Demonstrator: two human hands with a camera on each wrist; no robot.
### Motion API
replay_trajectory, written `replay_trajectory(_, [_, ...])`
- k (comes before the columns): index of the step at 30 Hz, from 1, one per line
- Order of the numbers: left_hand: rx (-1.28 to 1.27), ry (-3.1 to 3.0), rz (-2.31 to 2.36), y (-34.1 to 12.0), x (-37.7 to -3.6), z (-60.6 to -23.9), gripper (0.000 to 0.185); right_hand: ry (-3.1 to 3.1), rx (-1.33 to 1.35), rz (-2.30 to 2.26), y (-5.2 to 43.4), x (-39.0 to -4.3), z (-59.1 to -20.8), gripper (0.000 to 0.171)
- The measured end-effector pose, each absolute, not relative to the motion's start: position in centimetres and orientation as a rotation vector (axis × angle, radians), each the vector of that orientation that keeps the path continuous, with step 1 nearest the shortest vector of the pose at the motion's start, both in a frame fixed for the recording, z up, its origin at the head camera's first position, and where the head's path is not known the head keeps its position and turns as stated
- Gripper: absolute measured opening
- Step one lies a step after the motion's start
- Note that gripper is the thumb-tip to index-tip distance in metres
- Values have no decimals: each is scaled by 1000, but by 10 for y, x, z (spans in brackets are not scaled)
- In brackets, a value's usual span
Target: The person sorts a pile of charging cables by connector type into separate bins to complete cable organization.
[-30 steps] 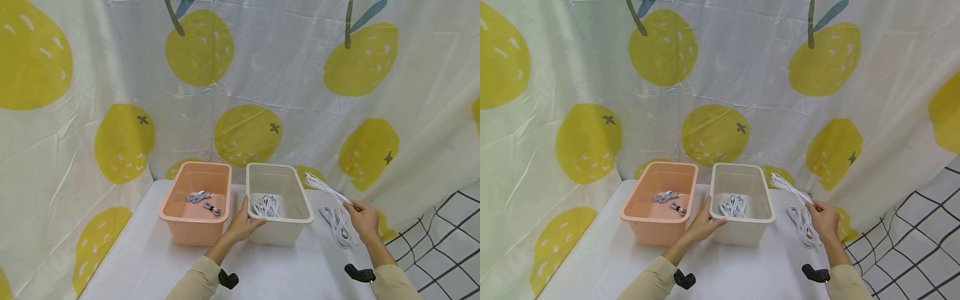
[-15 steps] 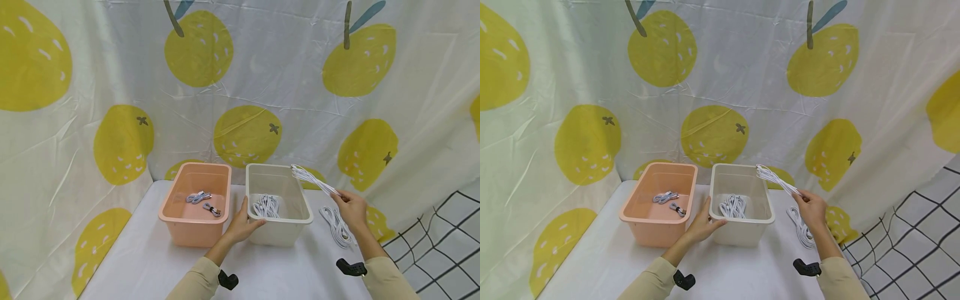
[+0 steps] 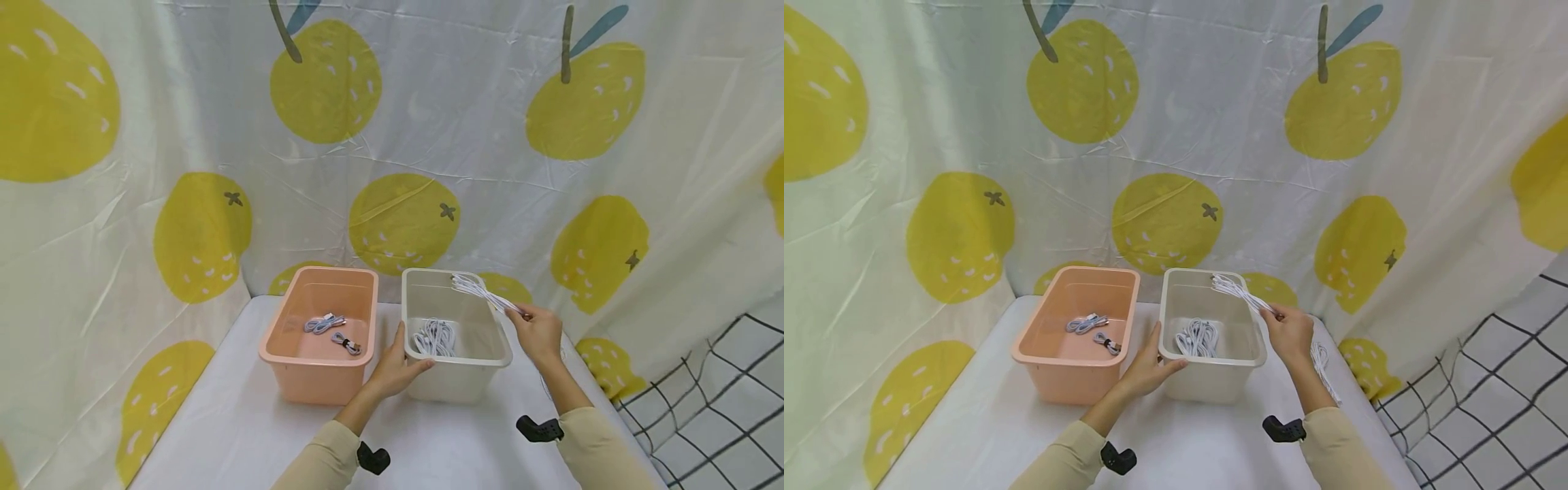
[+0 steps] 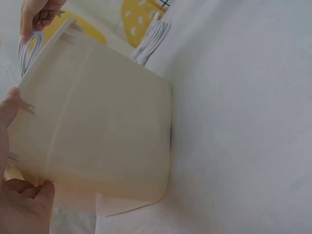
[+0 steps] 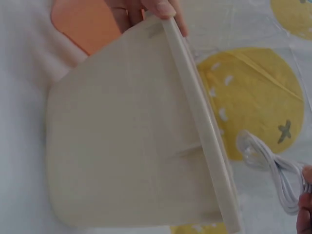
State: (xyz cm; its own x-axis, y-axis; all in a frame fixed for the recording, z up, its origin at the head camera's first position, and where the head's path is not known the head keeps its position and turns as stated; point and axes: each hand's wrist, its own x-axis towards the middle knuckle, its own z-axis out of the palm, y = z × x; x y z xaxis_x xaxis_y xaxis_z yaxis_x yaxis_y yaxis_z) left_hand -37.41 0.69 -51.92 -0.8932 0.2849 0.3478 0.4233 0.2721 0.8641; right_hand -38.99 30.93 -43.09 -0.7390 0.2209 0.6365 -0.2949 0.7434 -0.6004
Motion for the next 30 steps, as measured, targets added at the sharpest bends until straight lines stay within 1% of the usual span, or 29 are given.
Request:
replay_trajectory(12, [-704, -2377, -1686, 9, -374, -520, 111, -2206, -8, 894, 287, -399, -438, 19])
replay_trajectory(30, [-686, -2395, -1691, 6, -376, -521, 111, -2197, -26, 866, 278, -404, -445, 20])
